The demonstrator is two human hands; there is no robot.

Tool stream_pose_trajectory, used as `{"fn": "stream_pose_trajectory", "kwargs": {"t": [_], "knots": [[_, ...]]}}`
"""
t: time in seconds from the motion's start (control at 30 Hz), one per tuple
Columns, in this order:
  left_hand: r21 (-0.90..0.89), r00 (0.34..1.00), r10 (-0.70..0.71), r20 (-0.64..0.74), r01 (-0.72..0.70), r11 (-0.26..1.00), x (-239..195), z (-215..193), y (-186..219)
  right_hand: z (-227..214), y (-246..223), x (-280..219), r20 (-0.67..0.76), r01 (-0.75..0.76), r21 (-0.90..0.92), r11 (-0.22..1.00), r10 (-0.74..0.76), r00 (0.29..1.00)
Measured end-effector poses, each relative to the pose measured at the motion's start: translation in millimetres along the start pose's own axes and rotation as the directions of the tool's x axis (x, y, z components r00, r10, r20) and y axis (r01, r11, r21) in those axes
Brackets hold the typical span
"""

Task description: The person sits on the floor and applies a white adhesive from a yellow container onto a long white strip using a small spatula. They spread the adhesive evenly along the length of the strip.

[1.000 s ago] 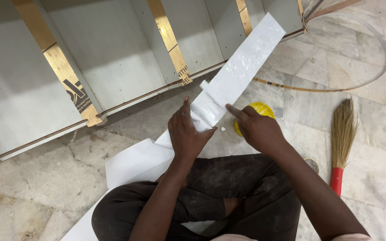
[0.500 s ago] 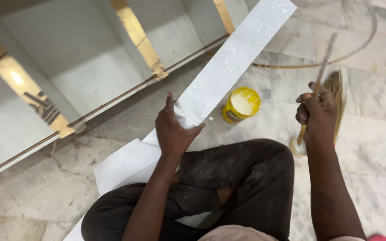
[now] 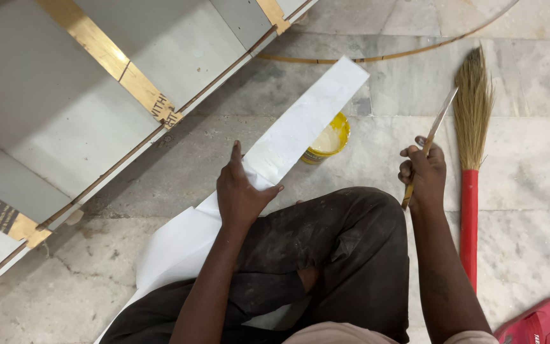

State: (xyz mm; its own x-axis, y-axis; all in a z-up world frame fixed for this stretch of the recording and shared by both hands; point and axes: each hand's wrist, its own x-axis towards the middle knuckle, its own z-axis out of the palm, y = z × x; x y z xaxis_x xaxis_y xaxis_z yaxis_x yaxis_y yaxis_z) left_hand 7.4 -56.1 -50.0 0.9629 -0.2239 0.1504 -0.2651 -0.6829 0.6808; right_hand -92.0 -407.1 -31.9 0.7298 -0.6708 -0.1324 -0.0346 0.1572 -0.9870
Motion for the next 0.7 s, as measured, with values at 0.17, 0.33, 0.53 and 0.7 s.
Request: {"fn": "stream_pose_trajectory", "kwargs": {"t": [0.17,0.33,0.53,0.7], "knots": [[0.046,0.999,0.040,0.023,-0.041,0.998,2,21,2,12,-12,12,0.160,0.120,-0.310,0.943,-0.073,0.984],[0.114,0.994,-0.015,0.111,0.003,0.993,2,29,2,36,-12,11,0.264,0.199,-0.704,0.682,-0.010,0.965],[0.108,0.997,0.066,0.048,-0.071,0.992,-1,32,-4,60,-17,3,0.334,0.297,-0.875,0.381,0.033,0.942],[0.149,0.994,0.108,-0.036,-0.101,0.984,-10,28,-5,76,-19,2,0.350,0.325,-0.746,0.581,-0.074,0.934]]}}
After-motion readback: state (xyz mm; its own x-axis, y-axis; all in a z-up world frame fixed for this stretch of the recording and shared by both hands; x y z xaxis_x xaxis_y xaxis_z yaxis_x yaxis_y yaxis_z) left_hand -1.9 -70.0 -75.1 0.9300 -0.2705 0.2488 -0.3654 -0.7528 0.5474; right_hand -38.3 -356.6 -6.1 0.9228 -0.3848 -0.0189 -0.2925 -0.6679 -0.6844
